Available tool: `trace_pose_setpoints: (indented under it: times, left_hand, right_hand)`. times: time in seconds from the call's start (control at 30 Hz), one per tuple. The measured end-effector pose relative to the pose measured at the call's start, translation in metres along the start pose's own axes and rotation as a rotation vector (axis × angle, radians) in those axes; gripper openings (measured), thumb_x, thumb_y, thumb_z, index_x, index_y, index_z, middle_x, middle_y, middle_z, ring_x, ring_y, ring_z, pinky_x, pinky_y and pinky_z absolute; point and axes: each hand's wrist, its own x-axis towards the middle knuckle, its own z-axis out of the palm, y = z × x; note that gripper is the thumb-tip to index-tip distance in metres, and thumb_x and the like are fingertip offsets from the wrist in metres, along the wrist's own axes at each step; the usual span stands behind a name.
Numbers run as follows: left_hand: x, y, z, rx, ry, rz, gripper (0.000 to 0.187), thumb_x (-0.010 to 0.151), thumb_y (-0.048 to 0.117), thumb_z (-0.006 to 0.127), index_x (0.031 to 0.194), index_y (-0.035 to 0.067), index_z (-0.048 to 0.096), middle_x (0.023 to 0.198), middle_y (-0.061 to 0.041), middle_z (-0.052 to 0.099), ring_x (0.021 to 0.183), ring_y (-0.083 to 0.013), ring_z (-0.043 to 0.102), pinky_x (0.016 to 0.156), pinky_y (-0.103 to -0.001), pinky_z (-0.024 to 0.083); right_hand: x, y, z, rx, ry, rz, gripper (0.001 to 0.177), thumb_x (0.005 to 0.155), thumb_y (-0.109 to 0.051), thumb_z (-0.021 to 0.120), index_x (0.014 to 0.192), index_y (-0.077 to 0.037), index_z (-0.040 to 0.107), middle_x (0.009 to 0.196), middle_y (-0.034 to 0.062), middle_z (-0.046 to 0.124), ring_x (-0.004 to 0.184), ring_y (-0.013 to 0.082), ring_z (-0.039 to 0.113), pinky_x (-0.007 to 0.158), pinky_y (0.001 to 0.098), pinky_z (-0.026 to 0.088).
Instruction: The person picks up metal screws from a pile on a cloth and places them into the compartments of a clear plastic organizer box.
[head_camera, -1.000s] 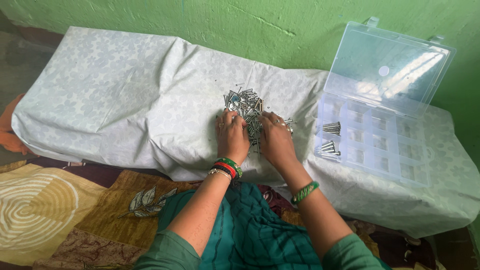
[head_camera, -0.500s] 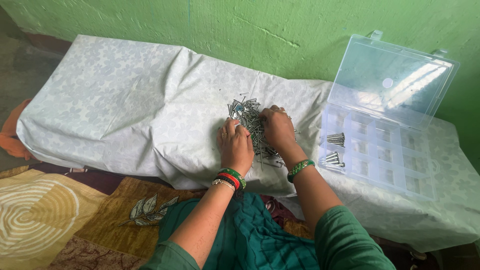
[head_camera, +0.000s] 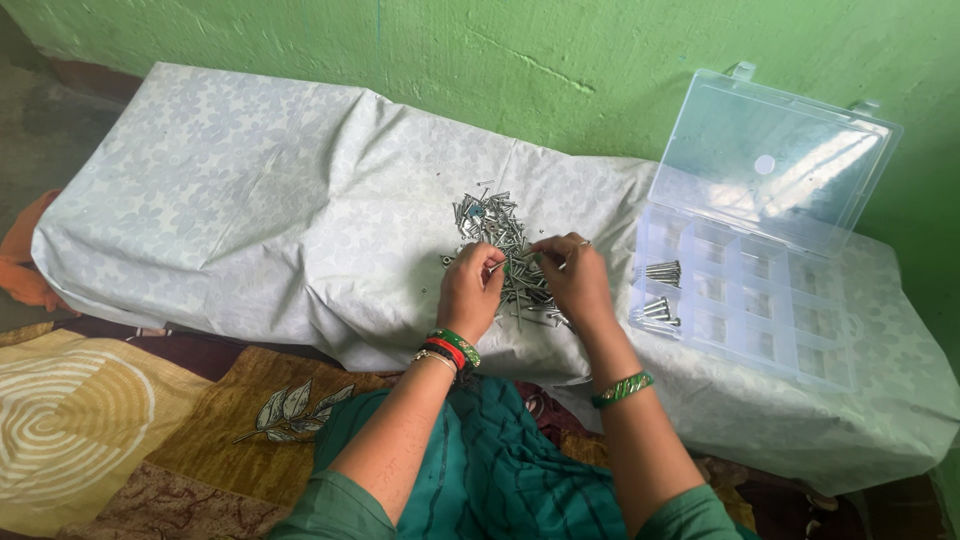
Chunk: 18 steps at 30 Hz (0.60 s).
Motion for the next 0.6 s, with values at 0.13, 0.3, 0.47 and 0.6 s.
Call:
trace_pose_setpoints:
  times: [0.13, 0.3, 0.47, 0.6]
  left_hand:
    - [0.001, -0.008, -0.001, -0.061, -0.067, -0.136, 0.013, 0.083, -0.003, 0.072, 0.094, 0.003, 0.069, 0.085, -0.006, 0.064, 0.066, -0.0159, 0.06, 0.062, -0.029, 0.05]
    - [0.0, -0.027, 0.004, -0.224, -0.15, -0.19, 0.011, 0.084, -0.002, 0.073, 0.093, 0.004, 0.073, 0.084, -0.003, 0.065, 0.067, -0.0071, 0.062, 0.061, -0.023, 0.05]
    - [-0.002, -0.045, 0.009, -0.458, -0.268, -0.294, 0.008, 0.088, 0.0, 0.075, 0.096, -0.001, 0.075, 0.089, -0.004, 0.076, 0.076, -0.004, 0.068, 0.069, -0.021, 0.056]
    - [-0.004, -0.048, 0.009, -0.371, -0.286, -0.319, 0.008, 0.09, 0.001, 0.074, 0.096, -0.004, 0.075, 0.086, -0.007, 0.075, 0.074, -0.0062, 0.066, 0.066, -0.023, 0.055]
  right_hand:
    - [-0.015, -0.002, 0.003, 0.027, 0.015, -0.031, 0.023, 0.085, -0.001, 0.069, 0.103, -0.009, 0.082, 0.089, 0.0104, 0.069, 0.071, 0.0206, 0.068, 0.067, 0.0339, 0.053]
    - [-0.017, 0.006, 0.019, 0.312, -0.024, 0.128, 0.02, 0.086, -0.001, 0.073, 0.105, -0.001, 0.073, 0.085, 0.0042, 0.074, 0.077, 0.009, 0.069, 0.07, 0.0262, 0.056]
    - [-0.016, 0.015, 0.032, 0.436, -0.06, 0.13, 0.018, 0.088, 0.002, 0.069, 0.105, 0.001, 0.074, 0.091, 0.0051, 0.077, 0.082, 0.0079, 0.072, 0.074, 0.0236, 0.057]
    - [-0.018, 0.017, 0.035, 0.58, -0.06, 0.178, 0.017, 0.09, 0.003, 0.069, 0.106, 0.002, 0.075, 0.092, 0.0059, 0.078, 0.081, 0.0085, 0.073, 0.074, 0.0228, 0.06]
